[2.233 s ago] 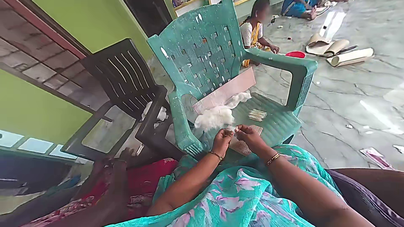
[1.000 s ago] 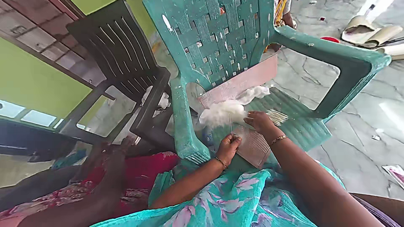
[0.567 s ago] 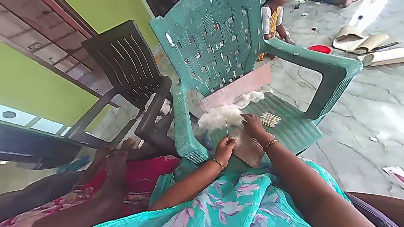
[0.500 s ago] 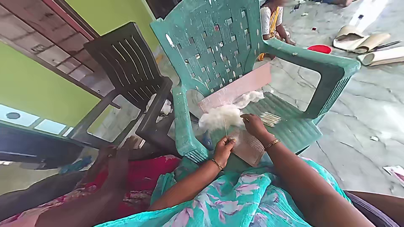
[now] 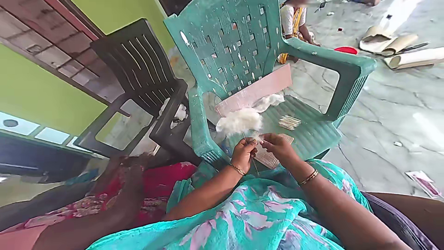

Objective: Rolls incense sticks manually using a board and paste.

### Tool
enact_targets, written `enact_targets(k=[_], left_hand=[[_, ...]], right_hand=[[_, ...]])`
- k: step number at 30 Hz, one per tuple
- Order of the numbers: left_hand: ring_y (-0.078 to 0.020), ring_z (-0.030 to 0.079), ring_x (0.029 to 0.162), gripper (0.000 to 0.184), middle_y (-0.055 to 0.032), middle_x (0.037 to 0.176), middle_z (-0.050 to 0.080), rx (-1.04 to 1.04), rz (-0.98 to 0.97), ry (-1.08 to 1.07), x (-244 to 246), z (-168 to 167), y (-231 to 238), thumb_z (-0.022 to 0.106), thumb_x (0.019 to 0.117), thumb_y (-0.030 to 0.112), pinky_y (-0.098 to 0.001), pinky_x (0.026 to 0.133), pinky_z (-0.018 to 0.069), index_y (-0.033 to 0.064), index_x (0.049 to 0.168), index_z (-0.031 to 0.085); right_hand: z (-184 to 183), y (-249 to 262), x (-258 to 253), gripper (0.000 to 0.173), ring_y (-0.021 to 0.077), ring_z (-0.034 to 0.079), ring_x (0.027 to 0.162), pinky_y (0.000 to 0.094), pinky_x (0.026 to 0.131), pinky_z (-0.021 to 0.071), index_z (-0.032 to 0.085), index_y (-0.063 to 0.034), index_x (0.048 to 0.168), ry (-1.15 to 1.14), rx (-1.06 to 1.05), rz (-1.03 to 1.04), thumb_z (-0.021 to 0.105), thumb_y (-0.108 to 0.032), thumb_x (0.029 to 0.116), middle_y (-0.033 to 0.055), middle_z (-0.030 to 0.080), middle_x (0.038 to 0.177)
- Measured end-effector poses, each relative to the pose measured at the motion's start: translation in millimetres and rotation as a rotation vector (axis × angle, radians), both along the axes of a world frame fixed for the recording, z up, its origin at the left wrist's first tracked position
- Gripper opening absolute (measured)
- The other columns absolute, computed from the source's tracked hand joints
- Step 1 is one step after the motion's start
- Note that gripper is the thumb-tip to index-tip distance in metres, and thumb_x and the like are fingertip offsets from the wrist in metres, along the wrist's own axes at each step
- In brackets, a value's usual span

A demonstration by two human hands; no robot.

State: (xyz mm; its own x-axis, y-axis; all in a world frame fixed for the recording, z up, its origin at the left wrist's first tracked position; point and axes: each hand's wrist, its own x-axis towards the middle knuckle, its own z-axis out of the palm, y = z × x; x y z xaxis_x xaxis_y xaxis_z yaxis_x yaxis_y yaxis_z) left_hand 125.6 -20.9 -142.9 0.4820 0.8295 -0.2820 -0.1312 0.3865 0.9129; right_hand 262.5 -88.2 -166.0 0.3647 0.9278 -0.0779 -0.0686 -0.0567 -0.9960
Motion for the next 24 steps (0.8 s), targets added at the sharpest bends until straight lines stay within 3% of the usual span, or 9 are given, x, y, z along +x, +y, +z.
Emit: enact_targets(k=[2,4,7,11,15,20,24], left_hand=[[-0.0064,0.054,0.060,0.003,-0.0045,0.086,0.063,0.006,-0.011,0.018,-2.3,0.3,-4.8,0.057,0.1025,0.001,-0.0187,0.055,0.0469,0.0027,0.105,0.058],[-0.0065,0.055,0.061,0.003,-0.0045,0.087,0.062,0.005,-0.018,0.031,-6.0,1.3,-6.8,0.058,0.1024,0.002,-0.0183,0.056,0.0473,0.0025,0.105,0.058],[-0.0077,0.056,0.064,0.005,-0.0047,0.089,0.063,0.007,-0.054,0.033,-12.1,1.1,-5.5,0.057,0.1022,0.001,-0.0200,0.059,0.0488,0.0029,0.106,0.059],[-0.0079,0.060,0.070,0.019,-0.0051,0.098,0.065,0.046,-0.130,0.066,-15.4,2.9,-2.1,0.046,0.1080,0.011,-0.0206,0.061,0.0488,0.0041,0.121,0.056],[-0.0064,0.058,0.068,0.020,-0.0045,0.097,0.066,0.085,-0.136,0.143,-10.3,4.8,3.6,0.048,0.1093,0.016,-0.0194,0.058,0.0448,0.0042,0.118,0.061],[-0.0052,0.055,0.063,0.005,-0.0036,0.086,0.065,0.121,-0.134,0.192,-4.7,1.6,4.8,0.060,0.1020,0.003,-0.0181,0.056,0.0437,0.0013,0.104,0.063],[-0.0060,0.056,0.064,0.004,-0.0043,0.086,0.065,0.115,-0.110,0.195,-2.8,-4.6,4.5,0.061,0.1011,0.002,-0.0189,0.058,0.0454,0.0003,0.103,0.063]], right_hand=[[-0.2,-3.9,1.0,0.006,0.0077,0.063,0.076,0.0250,0.072,0.0531,0.067,-0.0010,0.100,0.038,0.011,-0.022,0.064,-0.007,0.0992,0.0029,0.067,0.085],[-0.7,-7.9,3.1,0.008,0.0092,0.063,0.076,0.0256,0.071,0.0531,0.065,-0.0030,0.095,0.131,0.039,-0.042,0.060,-0.005,0.1009,0.0022,0.065,0.083],[0.9,-13.1,6.1,0.012,0.0104,0.063,0.075,0.0259,0.069,0.0527,0.063,-0.0052,0.093,0.223,0.055,-0.072,0.056,-0.005,0.1025,0.0017,0.065,0.082],[0.6,-15.5,7.9,0.012,0.0095,0.064,0.077,0.0261,0.072,0.0529,0.063,-0.0048,0.096,0.199,0.050,-0.039,0.053,-0.006,0.1037,0.0015,0.065,0.083],[-2.2,-12.7,7.9,0.013,0.0092,0.063,0.076,0.0257,0.072,0.0528,0.063,-0.0042,0.094,0.185,0.044,-0.003,0.054,-0.005,0.1032,0.0009,0.064,0.081],[-5.6,-8.9,11.8,0.014,0.0091,0.064,0.076,0.0253,0.071,0.0531,0.063,-0.0043,0.098,0.183,0.014,-0.010,0.052,-0.007,0.1053,0.0012,0.065,0.084],[-12.8,-6.8,13.3,0.021,0.0104,0.065,0.082,0.0267,0.073,0.0544,0.062,-0.0031,0.123,0.173,0.027,0.058,0.057,-0.011,0.1040,0.0044,0.067,0.098]])
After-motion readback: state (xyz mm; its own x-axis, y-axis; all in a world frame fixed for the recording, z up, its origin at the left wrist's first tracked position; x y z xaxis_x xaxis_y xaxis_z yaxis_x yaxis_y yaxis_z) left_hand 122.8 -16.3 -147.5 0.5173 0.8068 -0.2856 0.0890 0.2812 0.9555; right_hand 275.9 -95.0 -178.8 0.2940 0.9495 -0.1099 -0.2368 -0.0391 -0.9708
